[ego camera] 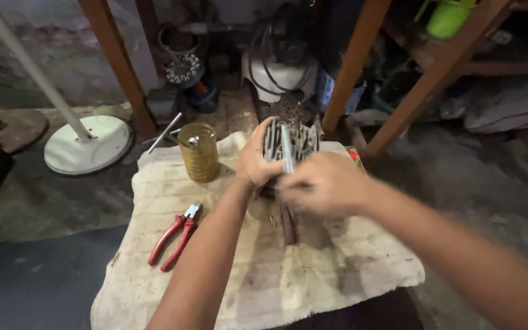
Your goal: The person works on a small engine cylinder head set on a cloth on a workbench. They unscrew fasteners with wrenches, lift off the cylinder head cover, remove internal parts by hand, and continue loosening and repositioning bolts on the assembly.
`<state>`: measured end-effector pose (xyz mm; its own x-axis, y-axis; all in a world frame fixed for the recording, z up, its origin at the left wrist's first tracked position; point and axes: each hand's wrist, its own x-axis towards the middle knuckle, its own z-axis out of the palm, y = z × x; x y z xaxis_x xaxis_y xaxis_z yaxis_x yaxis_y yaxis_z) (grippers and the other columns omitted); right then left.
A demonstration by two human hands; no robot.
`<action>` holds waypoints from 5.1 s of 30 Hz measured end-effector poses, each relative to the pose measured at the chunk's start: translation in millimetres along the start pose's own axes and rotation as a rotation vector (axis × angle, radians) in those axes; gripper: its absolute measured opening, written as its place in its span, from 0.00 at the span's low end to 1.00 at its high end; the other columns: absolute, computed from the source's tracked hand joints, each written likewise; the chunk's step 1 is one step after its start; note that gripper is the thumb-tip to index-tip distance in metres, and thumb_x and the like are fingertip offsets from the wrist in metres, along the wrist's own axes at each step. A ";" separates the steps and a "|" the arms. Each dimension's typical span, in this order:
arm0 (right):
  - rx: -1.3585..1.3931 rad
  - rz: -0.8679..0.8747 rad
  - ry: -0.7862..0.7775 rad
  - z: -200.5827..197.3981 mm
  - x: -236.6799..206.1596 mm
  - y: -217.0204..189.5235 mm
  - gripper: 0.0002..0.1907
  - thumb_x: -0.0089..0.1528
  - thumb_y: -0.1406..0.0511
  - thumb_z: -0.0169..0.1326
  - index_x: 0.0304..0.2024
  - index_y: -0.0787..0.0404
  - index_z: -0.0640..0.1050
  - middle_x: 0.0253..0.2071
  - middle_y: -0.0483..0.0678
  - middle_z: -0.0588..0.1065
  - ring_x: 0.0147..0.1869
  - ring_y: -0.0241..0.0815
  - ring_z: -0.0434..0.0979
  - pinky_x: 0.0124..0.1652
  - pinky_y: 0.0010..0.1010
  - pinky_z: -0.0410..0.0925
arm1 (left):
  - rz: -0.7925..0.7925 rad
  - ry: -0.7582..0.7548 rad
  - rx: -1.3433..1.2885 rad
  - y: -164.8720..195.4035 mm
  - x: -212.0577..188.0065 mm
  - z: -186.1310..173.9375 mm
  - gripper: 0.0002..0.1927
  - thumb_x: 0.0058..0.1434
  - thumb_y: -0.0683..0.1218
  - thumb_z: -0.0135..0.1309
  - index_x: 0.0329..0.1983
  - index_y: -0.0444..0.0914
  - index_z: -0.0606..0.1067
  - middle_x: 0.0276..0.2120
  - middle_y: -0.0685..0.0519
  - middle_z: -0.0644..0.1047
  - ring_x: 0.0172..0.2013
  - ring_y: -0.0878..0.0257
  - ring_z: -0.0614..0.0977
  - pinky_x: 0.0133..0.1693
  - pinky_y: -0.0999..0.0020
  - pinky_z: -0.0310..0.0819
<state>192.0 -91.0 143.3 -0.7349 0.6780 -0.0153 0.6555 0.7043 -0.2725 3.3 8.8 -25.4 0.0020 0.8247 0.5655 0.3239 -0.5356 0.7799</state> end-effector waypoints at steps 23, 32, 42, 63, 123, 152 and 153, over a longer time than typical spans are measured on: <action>-0.166 0.141 -0.115 -2.6 137.5 -26.9 0.48 0.62 0.34 0.21 0.37 0.51 0.87 0.41 0.58 0.82 0.49 0.56 0.82 0.52 0.46 0.71 | 0.117 -0.059 0.075 6.5 -7.4 -8.7 0.50 0.45 0.61 0.68 0.69 0.36 0.68 0.61 0.44 0.76 0.64 0.50 0.76 0.65 0.59 0.67; -0.264 0.672 -0.313 -59.7 59.4 80.9 0.54 0.62 0.30 0.17 0.56 0.57 0.81 0.62 0.58 0.73 0.67 0.55 0.72 0.64 0.47 0.65 | 0.013 0.004 -0.007 30.9 -9.8 -8.5 0.53 0.39 0.61 0.67 0.70 0.42 0.65 0.60 0.46 0.75 0.61 0.51 0.78 0.62 0.60 0.70; -0.019 0.304 0.001 -23.7 170.8 28.7 0.50 0.66 0.33 0.21 0.51 0.60 0.83 0.57 0.66 0.78 0.64 0.60 0.77 0.64 0.46 0.67 | -0.012 -0.004 -0.008 17.8 -7.3 -9.5 0.53 0.39 0.62 0.67 0.69 0.39 0.67 0.60 0.45 0.77 0.61 0.51 0.78 0.62 0.59 0.69; 0.066 0.248 0.081 -13.8 150.8 40.2 0.43 0.62 0.32 0.31 0.47 0.53 0.85 0.49 0.58 0.81 0.57 0.57 0.79 0.59 0.43 0.69 | -0.018 0.004 -0.055 10.2 0.1 -5.9 0.51 0.39 0.59 0.70 0.67 0.37 0.69 0.59 0.43 0.77 0.60 0.50 0.79 0.63 0.59 0.70; 0.401 0.453 0.427 -10.9 88.0 75.3 0.17 0.59 0.58 0.64 0.45 0.61 0.84 0.29 0.47 0.79 0.29 0.35 0.77 0.32 0.29 0.71 | -0.006 0.021 0.011 20.4 -2.4 -7.0 0.54 0.37 0.62 0.68 0.69 0.39 0.67 0.59 0.44 0.76 0.60 0.51 0.78 0.61 0.60 0.70; 0.265 -0.054 0.552 -2.8 80.3 49.0 0.20 0.53 0.73 0.59 0.49 0.63 0.76 0.40 0.55 0.81 0.46 0.52 0.82 0.45 0.39 0.72 | -0.001 0.019 0.044 16.5 -1.7 -5.0 0.59 0.37 0.63 0.68 0.72 0.36 0.63 0.63 0.43 0.74 0.63 0.49 0.76 0.63 0.60 0.68; 0.252 -0.092 0.577 -4.0 80.1 48.4 0.20 0.53 0.73 0.59 0.49 0.64 0.76 0.40 0.56 0.81 0.46 0.53 0.82 0.44 0.39 0.72 | -0.002 0.021 0.050 16.3 -2.1 -5.0 0.59 0.37 0.63 0.68 0.72 0.36 0.63 0.63 0.43 0.74 0.63 0.49 0.76 0.63 0.60 0.68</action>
<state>165.6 -1.8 132.7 -0.5278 0.6711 0.5206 0.4816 0.7413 -0.4674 3.9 -2.6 -12.6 -0.0185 0.8218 0.5695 0.3709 -0.5233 0.7672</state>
